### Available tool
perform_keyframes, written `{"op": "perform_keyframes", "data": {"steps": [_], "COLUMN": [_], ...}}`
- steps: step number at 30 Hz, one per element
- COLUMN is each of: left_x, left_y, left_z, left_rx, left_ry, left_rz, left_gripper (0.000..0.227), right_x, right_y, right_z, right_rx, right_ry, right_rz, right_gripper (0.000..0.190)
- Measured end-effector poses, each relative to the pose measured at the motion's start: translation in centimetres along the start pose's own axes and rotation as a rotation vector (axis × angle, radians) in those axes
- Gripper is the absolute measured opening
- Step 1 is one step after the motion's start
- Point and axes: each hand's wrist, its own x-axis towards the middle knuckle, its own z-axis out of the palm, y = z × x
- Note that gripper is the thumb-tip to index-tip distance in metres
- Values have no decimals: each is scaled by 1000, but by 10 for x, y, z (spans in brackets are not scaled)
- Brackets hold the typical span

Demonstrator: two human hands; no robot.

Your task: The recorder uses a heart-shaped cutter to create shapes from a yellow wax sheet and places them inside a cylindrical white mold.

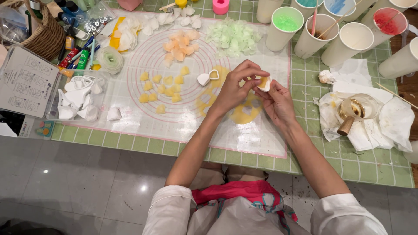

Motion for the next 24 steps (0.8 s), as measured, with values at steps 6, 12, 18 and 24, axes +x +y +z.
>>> {"op": "perform_keyframes", "data": {"steps": [6,12,18,24], "left_x": [2,2,1,-1], "left_y": [10,-1,1,21], "left_z": [-9,-16,-24,-29], "left_rx": [133,11,-3,76], "left_ry": [-66,-18,96,-5], "left_rz": [101,70,-49,-84], "left_gripper": [16,9,9,22], "right_x": [2,-1,-9,-18], "right_y": [4,-7,-28,-14], "right_z": [-7,11,46,30], "right_rx": [65,45,154,-929], "right_ry": [-66,-25,-118,-11], "right_rz": [66,170,158,-507], "right_gripper": [33,39,39,24]}}
